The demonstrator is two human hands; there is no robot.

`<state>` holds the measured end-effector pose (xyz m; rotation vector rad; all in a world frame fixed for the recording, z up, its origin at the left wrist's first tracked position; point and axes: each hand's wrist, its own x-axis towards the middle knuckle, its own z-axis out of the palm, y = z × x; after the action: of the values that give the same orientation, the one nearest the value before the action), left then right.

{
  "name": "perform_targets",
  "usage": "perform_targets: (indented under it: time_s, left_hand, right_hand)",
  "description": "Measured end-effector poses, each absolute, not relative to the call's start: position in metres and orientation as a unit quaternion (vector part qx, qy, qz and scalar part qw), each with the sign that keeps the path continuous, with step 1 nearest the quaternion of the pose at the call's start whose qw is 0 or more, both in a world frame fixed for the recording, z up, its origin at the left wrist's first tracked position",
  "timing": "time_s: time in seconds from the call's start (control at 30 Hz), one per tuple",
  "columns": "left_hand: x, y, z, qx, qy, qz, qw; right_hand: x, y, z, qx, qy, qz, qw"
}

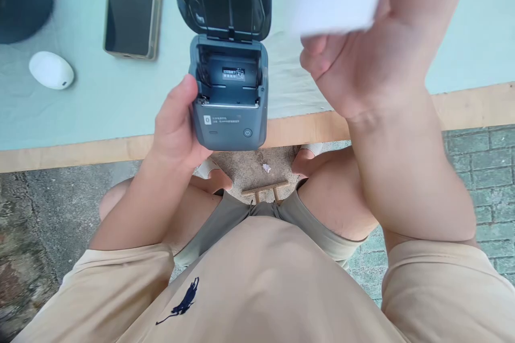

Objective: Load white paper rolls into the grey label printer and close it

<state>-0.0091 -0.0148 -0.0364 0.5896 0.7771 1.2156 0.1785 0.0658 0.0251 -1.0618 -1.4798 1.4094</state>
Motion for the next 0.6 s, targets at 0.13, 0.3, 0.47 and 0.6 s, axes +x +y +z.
perform_targets:
  time_s: [0.13, 0.3, 0.47, 0.6]
  left_hand:
    - [-0.008, -0.013, -0.035, 0.27, 0.352, 0.548, 0.709]
    - [-0.008, -0.012, -0.037, 0.275, 0.34, 0.551, 0.71]
    - [-0.009, -0.012, -0.037, 0.271, 0.335, 0.551, 0.715]
    - [-0.009, -0.012, -0.038, 0.28, 0.334, 0.55, 0.712]
  right_hand:
    - [0.18, 0.074, 0.005, -0.434, -0.443, 0.613, 0.489]
    - [0.18, 0.074, -0.019, -0.41, -0.554, 0.513, 0.511]
    - [0.183, 0.074, -0.02, -0.405, -0.691, 0.356, 0.482]
    - [0.185, 0.075, -0.02, -0.524, -0.75, 0.225, 0.336]
